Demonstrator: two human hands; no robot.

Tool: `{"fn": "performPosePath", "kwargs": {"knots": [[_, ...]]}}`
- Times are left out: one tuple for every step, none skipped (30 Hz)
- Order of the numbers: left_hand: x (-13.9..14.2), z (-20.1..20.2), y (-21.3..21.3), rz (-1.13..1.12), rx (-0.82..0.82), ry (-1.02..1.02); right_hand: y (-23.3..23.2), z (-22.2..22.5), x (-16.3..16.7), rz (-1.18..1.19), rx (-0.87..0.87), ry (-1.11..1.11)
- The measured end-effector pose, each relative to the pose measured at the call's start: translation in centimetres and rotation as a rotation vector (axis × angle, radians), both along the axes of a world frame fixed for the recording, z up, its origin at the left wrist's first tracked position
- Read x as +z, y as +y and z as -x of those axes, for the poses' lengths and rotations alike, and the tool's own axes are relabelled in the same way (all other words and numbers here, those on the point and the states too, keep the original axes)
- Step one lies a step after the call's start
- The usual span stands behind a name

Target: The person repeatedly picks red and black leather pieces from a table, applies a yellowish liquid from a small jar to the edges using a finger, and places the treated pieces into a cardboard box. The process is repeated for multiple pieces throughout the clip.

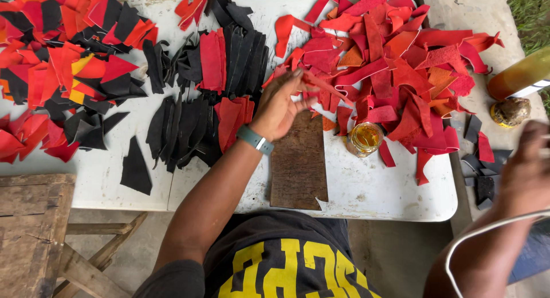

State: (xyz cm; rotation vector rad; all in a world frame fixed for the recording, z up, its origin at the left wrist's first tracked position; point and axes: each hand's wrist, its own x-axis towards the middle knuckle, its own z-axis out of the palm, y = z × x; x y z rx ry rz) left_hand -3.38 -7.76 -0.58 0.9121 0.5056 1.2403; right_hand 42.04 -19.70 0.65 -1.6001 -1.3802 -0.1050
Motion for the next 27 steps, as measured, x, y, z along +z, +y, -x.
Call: {"fn": "performPosePath", "kwargs": {"knots": [[-0.2, 0.3, -0.9, 0.080, -0.093, -0.144, -0.6, 2.6, 0.2, -0.041, 0.108, 0.048], [-0.4, 0.3, -1.8, 0.120, -0.154, -0.162, -1.3, 5.3, 0.6, -0.075, 0.217, 0.101], [-0.6, 0.1, -2.7, 0.163, -0.219, -0.179, -1.7, 8.4, 1.0, -0.061, 0.389, 0.165], [-0.7, -0.3, -3.6, 0.206, -0.286, -0.197, -2.1, 11.5, 1.6, -0.035, 0.552, 0.219], [-0.8, -0.8, -4.4, 0.222, -0.314, -0.203, -2.1, 14.5, 2.3, 0.016, 0.707, 0.251], [-0.9, -1.4, -5.2, 0.238, -0.342, -0.211, -1.9, 17.6, 2.7, 0.028, 0.797, 0.257], [-0.8, -1.8, -5.7, 0.250, -0.369, -0.220, -1.5, 19.8, 3.6, 0.029, 0.848, 0.259], [-0.7, -1.9, -6.1, 0.240, -0.370, -0.172, -1.0, 21.5, 4.6, 0.031, 0.901, 0.261], [-0.6, -1.9, -6.6, 0.234, -0.371, -0.124, -0.3, 22.5, 5.6, 0.048, 0.880, 0.332], [-0.4, -1.9, -7.0, 0.229, -0.374, -0.075, 0.4, 23.3, 6.5, 0.066, 0.857, 0.405], [-0.2, -1.6, -7.4, 0.155, -0.426, -0.024, 1.1, 23.9, 7.2, 0.079, 0.835, 0.476], [0.1, -1.0, -7.8, 0.080, -0.477, 0.028, 1.7, 24.1, 7.9, 0.148, 0.853, 0.539], [0.4, -0.4, -8.0, 0.005, -0.526, 0.080, 2.3, 24.0, 8.5, 0.218, 0.872, 0.602], [0.8, 0.0, -8.1, -0.167, -0.452, 0.199, 2.7, 23.9, 8.8, 0.288, 0.892, 0.665], [1.1, 0.3, -8.2, -0.336, -0.373, 0.315, 2.9, 24.0, 9.0, 0.299, 0.909, 0.638], [1.4, 0.4, -8.5, -0.504, -0.288, 0.430, 3.1, 24.0, 9.0, 0.312, 0.929, 0.609], [1.7, 0.4, -8.8, -0.476, -0.211, 0.463, 3.3, 24.1, 8.9, 0.324, 0.949, 0.580], [1.9, 0.4, -9.4, -0.446, -0.134, 0.497, 3.4, 24.2, 8.7, 0.339, 0.944, 0.575], [2.1, 0.2, -10.0, -0.416, -0.060, 0.532, 3.5, 24.3, 8.5, 0.353, 0.937, 0.572], [2.3, 0.0, -10.6, -0.416, -0.060, 0.532, 3.6, 24.4, 8.3, 0.366, 0.931, 0.568], [2.5, -0.2, -11.2, -0.414, -0.059, 0.534, 3.7, 24.5, 8.1, 0.361, 0.943, 0.582], [2.6, -0.3, -11.6, -0.413, -0.058, 0.536, 3.9, 24.6, 7.9, 0.356, 0.955, 0.596], [2.8, -0.2, -11.9, -0.390, -0.062, 0.581, 4.1, 24.6, 7.7, 0.351, 0.967, 0.611], [2.9, 0.0, -12.2, -0.367, -0.066, 0.627, 4.2, 24.5, 7.5, 0.383, 0.942, 0.619], [3.1, 0.1, -12.4, -0.342, -0.070, 0.671, 4.4, 24.4, 7.3, 0.415, 0.916, 0.626], [3.2, 0.2, -12.4, -0.426, -0.045, 0.694, 4.5, 24.2, 7.1, 0.450, 0.890, 0.635], [3.3, 0.3, -12.3, -0.508, -0.019, 0.716, 4.5, 24.0, 6.9, 0.453, 0.876, 0.672]]}}
